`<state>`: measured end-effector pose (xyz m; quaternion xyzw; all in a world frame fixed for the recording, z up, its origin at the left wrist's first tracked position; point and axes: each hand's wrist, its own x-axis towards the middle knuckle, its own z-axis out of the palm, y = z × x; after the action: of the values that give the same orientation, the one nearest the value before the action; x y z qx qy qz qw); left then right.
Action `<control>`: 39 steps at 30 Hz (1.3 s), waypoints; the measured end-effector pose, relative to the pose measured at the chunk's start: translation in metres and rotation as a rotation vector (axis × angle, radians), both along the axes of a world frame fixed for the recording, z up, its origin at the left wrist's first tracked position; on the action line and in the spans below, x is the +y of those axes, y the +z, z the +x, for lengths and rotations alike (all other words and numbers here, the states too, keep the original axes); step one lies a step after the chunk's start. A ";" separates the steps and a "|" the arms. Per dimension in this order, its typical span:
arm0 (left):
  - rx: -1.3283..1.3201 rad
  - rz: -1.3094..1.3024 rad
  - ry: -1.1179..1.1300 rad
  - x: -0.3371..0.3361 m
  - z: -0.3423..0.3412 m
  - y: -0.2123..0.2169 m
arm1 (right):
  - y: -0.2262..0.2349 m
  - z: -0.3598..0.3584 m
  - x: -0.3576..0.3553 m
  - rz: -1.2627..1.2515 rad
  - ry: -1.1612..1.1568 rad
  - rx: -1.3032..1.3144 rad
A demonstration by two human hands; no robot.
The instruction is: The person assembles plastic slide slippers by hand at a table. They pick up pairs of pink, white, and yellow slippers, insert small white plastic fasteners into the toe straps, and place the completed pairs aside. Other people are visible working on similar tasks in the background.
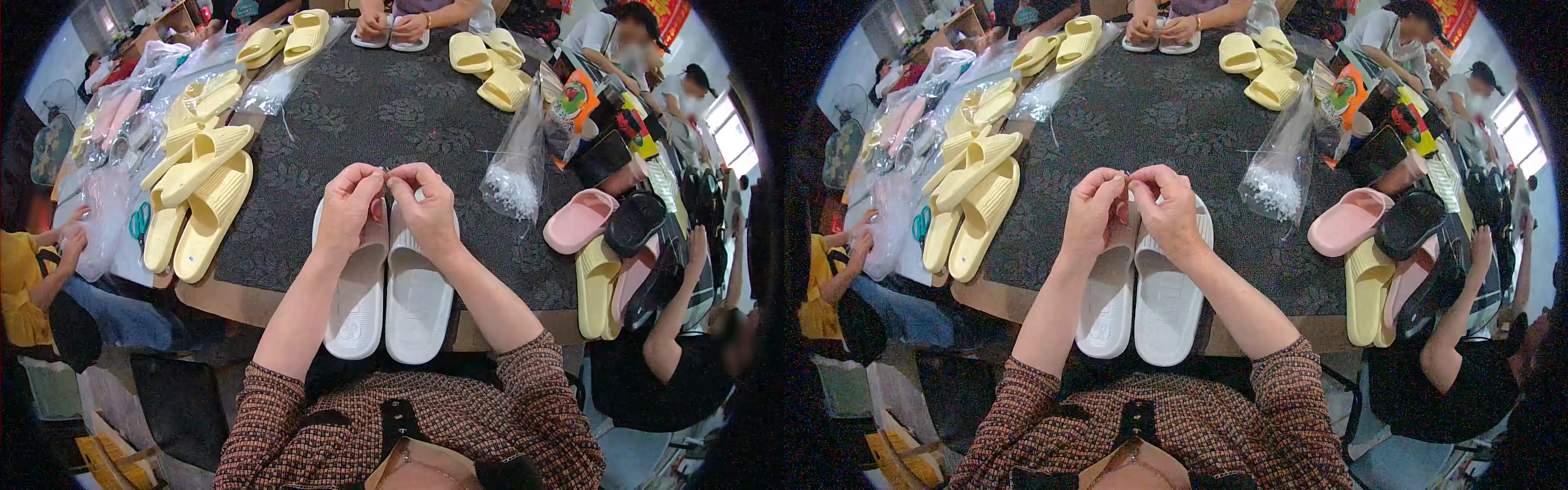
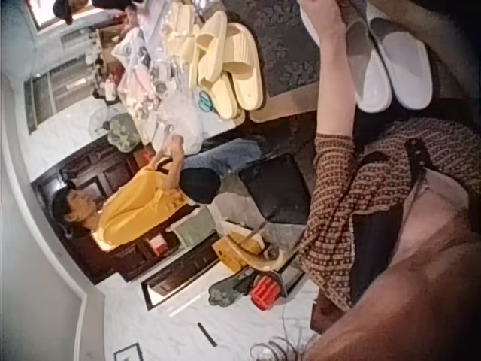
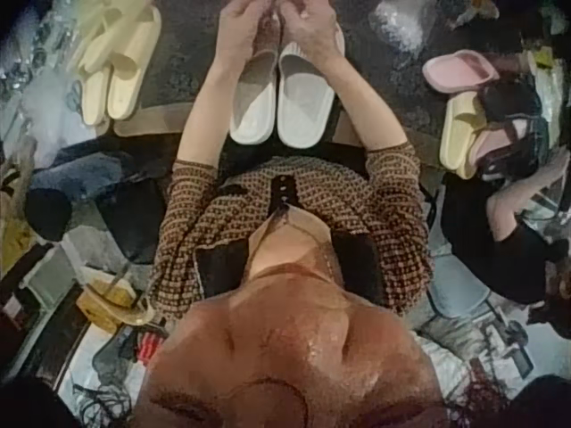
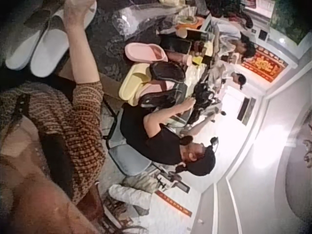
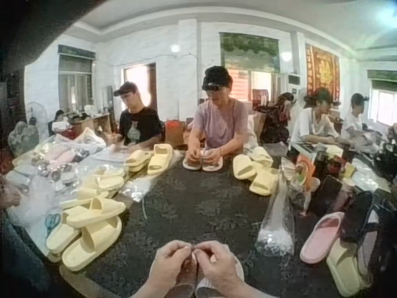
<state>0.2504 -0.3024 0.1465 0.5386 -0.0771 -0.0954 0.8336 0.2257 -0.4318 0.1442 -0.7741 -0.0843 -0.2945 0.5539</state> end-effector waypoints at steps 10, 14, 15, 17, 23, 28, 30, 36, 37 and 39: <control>-0.064 0.053 0.061 -0.002 -0.003 -0.003 | -0.002 -0.002 0.002 -0.050 -0.044 -0.030; -0.087 0.090 0.099 -0.003 -0.005 0.000 | -0.001 -0.002 0.001 -0.077 -0.052 -0.042; -0.090 0.100 0.115 -0.003 -0.007 0.001 | 0.000 -0.003 0.002 -0.079 -0.051 -0.042; -0.113 0.136 0.143 -0.003 -0.007 -0.001 | -0.003 -0.001 0.002 -0.093 -0.058 -0.064; -0.173 0.194 0.180 -0.003 -0.007 -0.003 | -0.002 0.000 0.001 -0.106 -0.056 -0.059; -0.189 0.230 0.213 -0.005 -0.008 -0.004 | -0.001 0.000 0.001 -0.089 -0.051 -0.046; -0.218 0.276 0.235 -0.004 -0.010 -0.004 | 0.000 -0.001 0.001 -0.065 -0.034 -0.025; -0.291 0.392 0.312 -0.004 -0.008 -0.012 | -0.005 0.002 0.001 -0.098 -0.075 -0.040; -0.348 0.396 0.325 -0.005 -0.007 -0.013 | -0.006 0.001 0.001 -0.073 -0.068 -0.024; -0.467 0.403 0.350 -0.007 -0.006 -0.016 | -0.005 0.000 0.000 -0.024 -0.058 0.005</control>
<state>0.2442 -0.3094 0.1309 0.7045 -0.1517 0.1612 0.6743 0.2253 -0.4317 0.1395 -0.7836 -0.0638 -0.3077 0.5359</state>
